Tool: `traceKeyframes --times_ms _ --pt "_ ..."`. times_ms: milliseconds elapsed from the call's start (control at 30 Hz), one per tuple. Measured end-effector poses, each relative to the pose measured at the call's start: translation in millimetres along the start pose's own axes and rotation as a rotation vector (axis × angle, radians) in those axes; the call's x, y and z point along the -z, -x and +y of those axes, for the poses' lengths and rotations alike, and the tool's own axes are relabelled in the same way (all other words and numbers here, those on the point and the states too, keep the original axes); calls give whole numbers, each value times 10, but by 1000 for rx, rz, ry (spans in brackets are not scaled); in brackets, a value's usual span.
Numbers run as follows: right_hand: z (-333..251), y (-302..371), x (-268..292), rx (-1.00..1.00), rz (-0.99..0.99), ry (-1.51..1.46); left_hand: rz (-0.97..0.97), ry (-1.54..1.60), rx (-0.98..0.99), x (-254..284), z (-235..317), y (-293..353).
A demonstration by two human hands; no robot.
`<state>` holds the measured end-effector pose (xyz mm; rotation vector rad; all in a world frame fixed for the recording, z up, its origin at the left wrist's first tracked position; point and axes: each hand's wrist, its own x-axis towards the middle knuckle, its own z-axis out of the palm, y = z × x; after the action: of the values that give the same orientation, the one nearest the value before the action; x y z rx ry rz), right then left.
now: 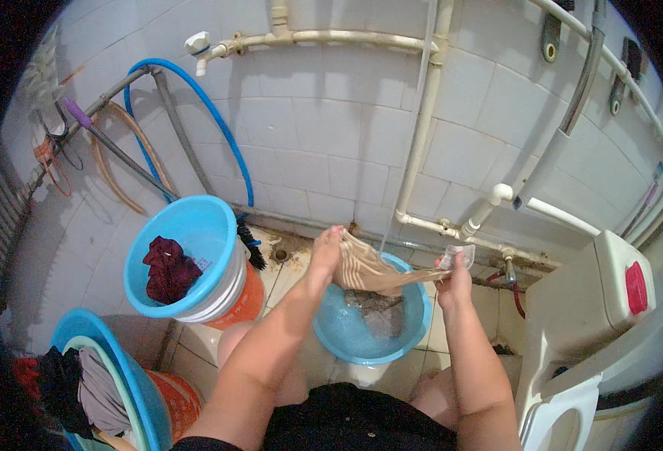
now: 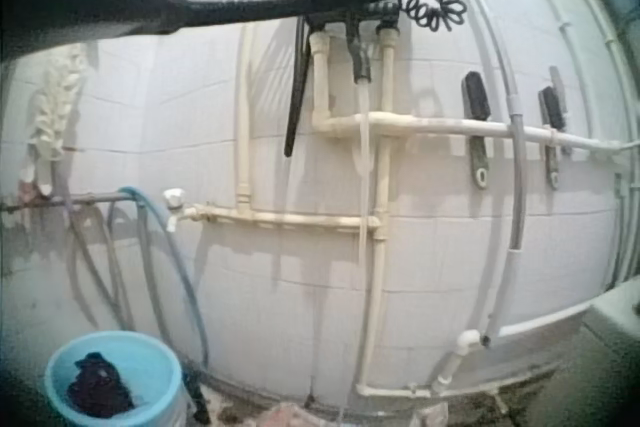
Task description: The person hand washes a maroon garment and a beige garment in a bathroom. They repeatedly submerge, scrub, and wring the items in a blue basin, then rinse them under running water from a wall tap before placing them into a bucket.
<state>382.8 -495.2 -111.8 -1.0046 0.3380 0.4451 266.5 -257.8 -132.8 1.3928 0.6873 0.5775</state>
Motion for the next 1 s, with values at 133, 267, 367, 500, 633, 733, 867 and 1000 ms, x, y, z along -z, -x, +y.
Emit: traceKeyframes --times_ms 133,267,367,500,633,733,867,1000 --pt "-167 -10 107 98 -20 -15 -95 7 39 137 65 0" --pt "-245 -51 219 133 50 26 -131 -608 -220 304 104 -82" --pt "-215 -44 301 174 46 17 -69 -710 -121 265 307 71" --pt "-194 -219 402 -29 -140 40 -169 -265 251 255 262 75" --pt "-50 376 77 -288 -72 406 -264 377 538 148 382 272" --pt "208 501 165 -596 -483 299 -380 522 554 66 343 327" --pt "278 685 -20 -583 -680 48 -425 412 494 -54 424 518" --pt "279 602 -17 -161 -532 253 -431 5 400 29 579 554"
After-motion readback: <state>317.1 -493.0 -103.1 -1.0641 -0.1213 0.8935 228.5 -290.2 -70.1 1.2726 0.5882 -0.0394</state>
